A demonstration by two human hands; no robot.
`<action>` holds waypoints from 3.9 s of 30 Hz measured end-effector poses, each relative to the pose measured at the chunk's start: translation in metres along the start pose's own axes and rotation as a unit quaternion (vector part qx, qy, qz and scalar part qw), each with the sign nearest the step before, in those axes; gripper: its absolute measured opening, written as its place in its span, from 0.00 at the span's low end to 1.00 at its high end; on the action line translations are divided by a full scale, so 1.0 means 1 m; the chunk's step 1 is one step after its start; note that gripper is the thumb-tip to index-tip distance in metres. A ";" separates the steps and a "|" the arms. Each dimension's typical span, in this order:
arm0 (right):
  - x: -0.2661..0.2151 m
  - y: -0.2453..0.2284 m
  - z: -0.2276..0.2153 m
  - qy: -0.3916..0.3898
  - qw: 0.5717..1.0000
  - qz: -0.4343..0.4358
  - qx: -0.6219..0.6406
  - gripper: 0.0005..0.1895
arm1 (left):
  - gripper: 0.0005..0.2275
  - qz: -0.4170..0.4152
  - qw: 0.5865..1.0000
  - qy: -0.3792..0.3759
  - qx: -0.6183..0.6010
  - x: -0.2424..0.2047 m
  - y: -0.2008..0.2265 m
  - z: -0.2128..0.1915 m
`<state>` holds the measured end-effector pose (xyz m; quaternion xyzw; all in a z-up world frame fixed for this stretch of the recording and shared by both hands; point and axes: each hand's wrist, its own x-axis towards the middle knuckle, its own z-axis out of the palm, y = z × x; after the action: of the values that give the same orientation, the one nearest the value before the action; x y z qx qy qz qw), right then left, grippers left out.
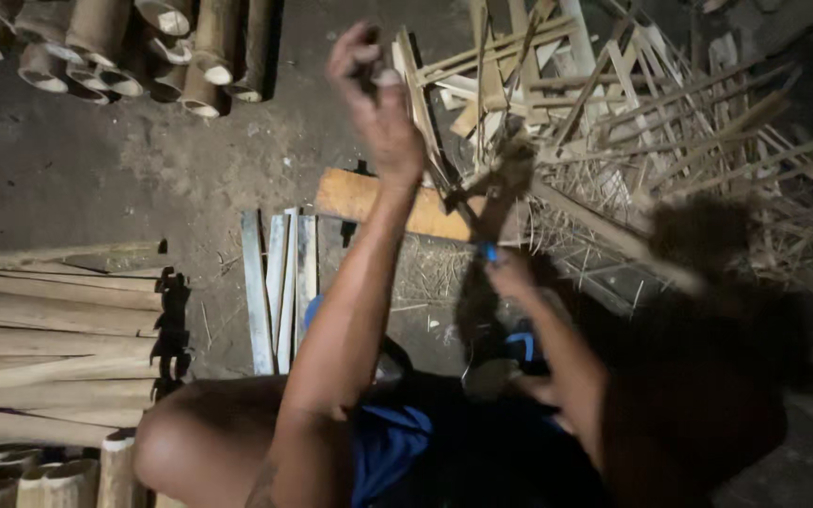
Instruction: The person sits on the floor and uses a knife to split bamboo sticks into thin strips. They repeatedly pick up bamboo pieces, split them on a wooden block, and place the resulting strips aside.
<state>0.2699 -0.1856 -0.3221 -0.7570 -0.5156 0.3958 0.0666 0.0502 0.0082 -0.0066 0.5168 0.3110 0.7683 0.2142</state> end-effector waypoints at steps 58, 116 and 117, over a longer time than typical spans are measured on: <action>-0.238 -0.201 -0.100 0.093 0.942 -0.242 0.215 0.16 | 0.06 -0.028 0.980 -0.173 0.094 -0.037 0.115 -0.099; -0.149 -0.177 -0.039 0.141 0.951 -0.236 0.141 0.23 | 0.07 -0.022 0.960 -0.222 0.167 -0.017 0.081 -0.107; -0.134 -0.163 -0.024 0.148 0.952 -0.224 0.145 0.25 | 0.07 -0.063 0.963 -0.223 0.139 -0.015 0.080 -0.106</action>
<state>0.1461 -0.2149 -0.1516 -0.6545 -0.5935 0.3244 0.3378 -0.0429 -0.0858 0.0099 0.6788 0.3911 0.5680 0.2522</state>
